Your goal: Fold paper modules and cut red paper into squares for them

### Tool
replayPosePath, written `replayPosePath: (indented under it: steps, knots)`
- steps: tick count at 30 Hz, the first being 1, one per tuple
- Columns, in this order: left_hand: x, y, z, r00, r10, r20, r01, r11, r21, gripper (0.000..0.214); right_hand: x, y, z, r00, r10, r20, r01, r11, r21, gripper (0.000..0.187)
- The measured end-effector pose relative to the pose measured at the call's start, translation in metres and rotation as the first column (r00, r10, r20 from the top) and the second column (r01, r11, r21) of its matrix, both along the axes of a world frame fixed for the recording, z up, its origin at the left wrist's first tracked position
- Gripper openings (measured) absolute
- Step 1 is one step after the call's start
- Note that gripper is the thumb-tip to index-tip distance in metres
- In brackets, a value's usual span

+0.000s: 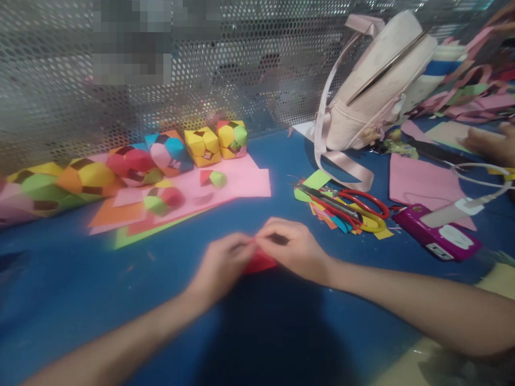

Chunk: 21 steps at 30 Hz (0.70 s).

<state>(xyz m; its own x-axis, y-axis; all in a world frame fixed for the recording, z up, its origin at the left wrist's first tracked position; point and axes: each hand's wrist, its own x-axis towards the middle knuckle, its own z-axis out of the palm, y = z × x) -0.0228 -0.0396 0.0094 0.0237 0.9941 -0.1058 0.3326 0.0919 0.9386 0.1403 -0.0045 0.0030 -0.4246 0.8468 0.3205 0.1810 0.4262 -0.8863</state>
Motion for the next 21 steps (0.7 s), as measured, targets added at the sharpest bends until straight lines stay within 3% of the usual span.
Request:
replayPosePath:
  steps: [8, 15, 21]
  knots:
    - [-0.0021, -0.0005, -0.0041, 0.998, -0.051, -0.025, 0.051, 0.998, 0.034, 0.021, -0.001, 0.0003, 0.0001, 1.0, 0.014, -0.002, -0.014, 1.0, 0.014, 0.014]
    - [-0.0033, -0.0011, -0.0068, 0.99, 0.133, 0.036, -0.134, 0.99, 0.043, 0.02, -0.0011, -0.0007, 0.0028, 0.997, -0.034, 0.075, 0.041, 0.994, -0.097, 0.012]
    - [-0.0035, -0.001, -0.0053, 0.987, 0.148, 0.059, -0.149, 0.989, 0.018, 0.019, -0.002, -0.0003, -0.0052, 0.982, -0.07, 0.175, 0.055, 0.995, 0.084, 0.02]
